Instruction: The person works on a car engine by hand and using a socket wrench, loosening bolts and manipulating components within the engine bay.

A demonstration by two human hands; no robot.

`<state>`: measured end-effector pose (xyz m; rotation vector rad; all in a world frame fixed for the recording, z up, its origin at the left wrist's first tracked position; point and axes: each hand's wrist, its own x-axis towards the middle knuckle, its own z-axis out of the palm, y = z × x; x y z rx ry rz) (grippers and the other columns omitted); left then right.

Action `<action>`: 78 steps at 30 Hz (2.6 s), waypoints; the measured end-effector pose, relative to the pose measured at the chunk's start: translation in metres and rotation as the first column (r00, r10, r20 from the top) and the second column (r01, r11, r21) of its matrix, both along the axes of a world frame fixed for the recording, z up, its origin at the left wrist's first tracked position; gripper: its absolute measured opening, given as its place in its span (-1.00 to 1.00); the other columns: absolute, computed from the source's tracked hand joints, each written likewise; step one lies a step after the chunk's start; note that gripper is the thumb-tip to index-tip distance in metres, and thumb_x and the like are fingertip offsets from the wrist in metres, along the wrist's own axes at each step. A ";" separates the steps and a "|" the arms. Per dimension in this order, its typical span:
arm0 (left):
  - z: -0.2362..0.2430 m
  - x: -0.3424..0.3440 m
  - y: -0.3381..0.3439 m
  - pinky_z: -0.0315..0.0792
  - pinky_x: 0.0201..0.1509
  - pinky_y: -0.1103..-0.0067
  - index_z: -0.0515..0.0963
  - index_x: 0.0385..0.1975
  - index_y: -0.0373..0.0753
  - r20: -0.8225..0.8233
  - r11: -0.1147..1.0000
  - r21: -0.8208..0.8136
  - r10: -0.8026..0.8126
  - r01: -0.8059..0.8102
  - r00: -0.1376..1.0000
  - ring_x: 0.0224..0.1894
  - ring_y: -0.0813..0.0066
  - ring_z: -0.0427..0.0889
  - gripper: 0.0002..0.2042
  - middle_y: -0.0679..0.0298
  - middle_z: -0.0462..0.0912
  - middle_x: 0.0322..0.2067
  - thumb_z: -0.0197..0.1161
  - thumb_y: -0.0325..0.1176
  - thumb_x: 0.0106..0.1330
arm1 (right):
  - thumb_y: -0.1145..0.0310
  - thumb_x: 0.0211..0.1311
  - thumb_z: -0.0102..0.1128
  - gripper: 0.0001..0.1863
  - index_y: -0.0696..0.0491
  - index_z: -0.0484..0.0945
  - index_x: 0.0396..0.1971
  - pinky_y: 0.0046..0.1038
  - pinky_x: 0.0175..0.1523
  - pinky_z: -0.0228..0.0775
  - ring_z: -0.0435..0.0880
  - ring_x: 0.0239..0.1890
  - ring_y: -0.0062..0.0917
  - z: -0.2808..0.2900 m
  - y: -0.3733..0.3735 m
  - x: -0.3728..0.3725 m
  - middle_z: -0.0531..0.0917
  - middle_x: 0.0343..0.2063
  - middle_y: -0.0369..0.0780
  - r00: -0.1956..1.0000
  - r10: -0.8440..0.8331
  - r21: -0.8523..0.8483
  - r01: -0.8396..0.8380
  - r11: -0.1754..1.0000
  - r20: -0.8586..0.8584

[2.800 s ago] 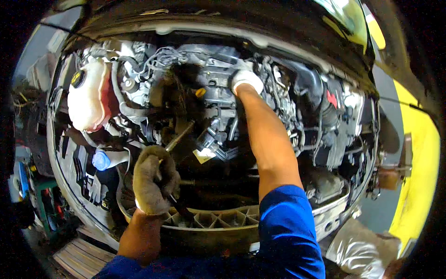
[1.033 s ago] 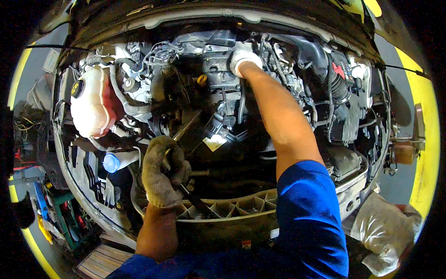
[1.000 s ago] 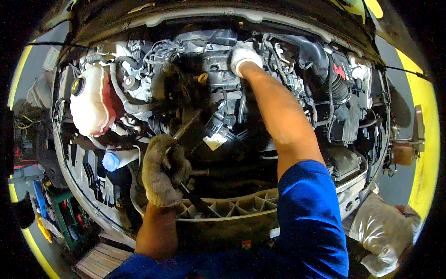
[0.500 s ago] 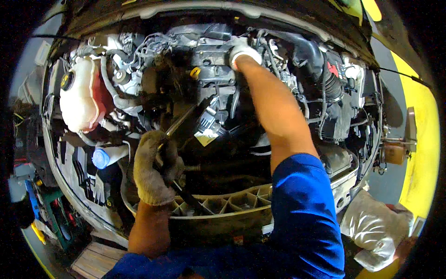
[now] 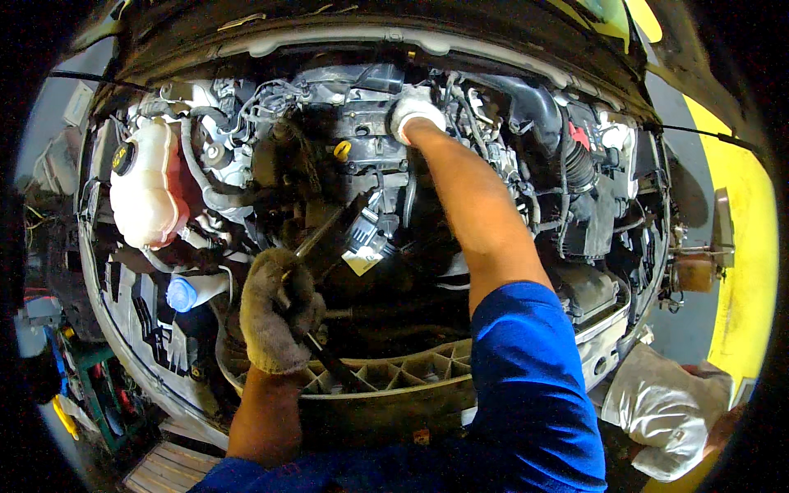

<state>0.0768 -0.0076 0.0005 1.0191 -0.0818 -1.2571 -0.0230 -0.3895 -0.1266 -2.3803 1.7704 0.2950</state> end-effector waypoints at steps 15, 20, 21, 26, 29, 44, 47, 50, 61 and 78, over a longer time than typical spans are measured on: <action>0.000 -0.004 -0.003 0.15 -0.68 0.63 0.54 -0.14 -0.12 -0.016 0.998 0.039 0.048 -0.047 0.999 -0.77 0.55 0.25 -0.79 0.33 0.51 -0.56 0.16 -0.15 0.41 | 0.21 0.17 0.20 -0.71 0.12 0.62 -0.25 -0.19 0.00 0.49 0.68 -0.15 -0.03 0.071 0.057 -0.075 0.70 -0.25 0.06 0.669 0.065 -0.343 0.292 0.893 0.740; -0.003 -0.009 -0.007 0.14 -0.68 0.62 0.54 -0.16 -0.12 0.007 0.993 0.081 0.080 -0.080 0.997 -0.78 0.55 0.25 -0.80 0.31 0.51 -0.56 0.14 -0.15 0.43 | 0.45 0.25 0.15 -0.90 0.10 0.56 -0.26 -0.44 -0.35 0.50 0.65 -0.39 -0.50 0.071 0.074 -0.112 0.62 -0.46 -0.23 -0.373 -0.563 0.638 0.113 0.761 0.738; -0.002 -0.009 -0.008 0.15 -0.68 0.61 0.54 -0.15 -0.12 0.009 0.994 0.076 0.077 -0.077 0.997 -0.77 0.55 0.25 -0.80 0.31 0.51 -0.56 0.14 -0.15 0.43 | 0.45 0.32 0.07 -0.85 0.09 0.55 -0.17 -0.39 -0.35 0.52 0.66 -0.36 -0.49 0.069 0.077 -0.120 0.64 -0.38 -0.23 -0.477 -0.609 0.709 0.042 0.704 0.633; -0.005 0.000 0.002 0.17 -0.66 0.61 0.53 -0.15 -0.14 -0.027 0.996 -0.002 0.086 -0.086 0.996 -0.75 0.51 0.29 -0.76 0.29 0.52 -0.52 0.14 -0.13 0.40 | 0.44 0.39 -0.05 -0.72 0.04 0.57 0.00 -0.57 -0.41 0.49 0.62 -0.43 -0.56 0.085 0.105 -0.075 0.66 -0.34 -0.29 -0.432 -0.660 0.651 -0.195 0.734 0.615; 0.004 0.001 0.007 0.19 -0.64 0.57 0.52 -0.15 -0.14 -0.009 1.000 0.022 0.015 -0.014 1.000 -0.70 0.49 0.33 -0.74 0.28 0.51 -0.51 0.14 -0.11 0.37 | 0.46 0.39 -0.06 -0.54 0.07 0.39 0.28 -0.62 -0.36 0.45 0.51 -0.42 -0.62 0.075 0.091 -0.049 0.55 -0.37 -0.31 -0.345 -0.718 0.570 -0.442 0.693 0.605; 0.004 -0.008 0.007 0.16 -0.68 0.63 0.56 -0.13 -0.13 -0.036 0.985 0.119 0.129 -0.124 0.991 -0.74 0.57 0.29 -0.77 0.34 0.51 -0.53 0.18 -0.15 0.40 | 0.30 0.34 0.06 -0.76 0.17 0.59 -0.34 -0.51 -0.44 0.36 0.50 -0.61 -0.56 0.098 0.142 -0.050 0.56 -0.61 -0.26 -0.058 -0.345 0.315 -0.286 0.905 0.937; 0.003 -0.012 0.004 0.15 -0.66 0.61 0.56 -0.14 -0.15 -0.064 0.999 -0.006 0.043 -0.044 0.997 -0.75 0.56 0.25 -0.77 0.33 0.50 -0.54 0.18 -0.15 0.40 | 0.38 0.41 0.05 -0.81 0.17 0.53 -0.14 -0.52 -0.43 0.38 0.51 -0.60 -0.52 0.135 0.129 -0.131 0.56 -0.58 -0.24 -0.016 -0.320 0.318 -0.080 0.945 0.947; 0.004 -0.011 0.005 0.14 -0.65 0.61 0.55 -0.14 -0.14 -0.006 0.999 -0.049 0.002 -0.002 1.000 -0.76 0.57 0.23 -0.76 0.34 0.50 -0.54 0.18 -0.12 0.39 | 0.25 0.40 0.11 -0.73 0.16 0.55 -0.11 -0.45 -0.26 0.46 0.62 -0.42 -0.46 0.130 0.103 -0.171 0.67 -0.42 -0.15 0.244 -0.203 0.176 0.129 0.976 0.948; 0.013 -0.018 0.002 0.10 -0.69 0.63 0.56 -0.16 -0.11 -0.023 0.984 0.129 0.130 -0.126 0.991 -0.78 0.61 0.18 -0.78 0.37 0.49 -0.56 0.19 -0.12 0.38 | 0.13 0.26 0.14 -0.61 0.08 0.61 -0.05 -0.18 0.13 0.45 0.62 0.04 0.00 0.123 0.036 -0.157 0.67 -0.07 0.10 0.882 0.147 -0.236 -0.041 0.971 0.449; 0.014 -0.020 0.001 0.09 -0.69 0.62 0.54 -0.18 -0.10 0.036 0.991 0.113 0.071 -0.075 0.997 -0.80 0.61 0.13 -0.76 0.37 0.49 -0.55 0.14 -0.08 0.40 | 0.23 0.19 0.14 -0.66 0.06 0.70 -0.11 -0.17 0.12 0.50 0.65 0.05 -0.06 0.052 -0.015 -0.143 0.69 -0.05 0.01 0.964 0.251 0.015 -0.251 0.968 -0.082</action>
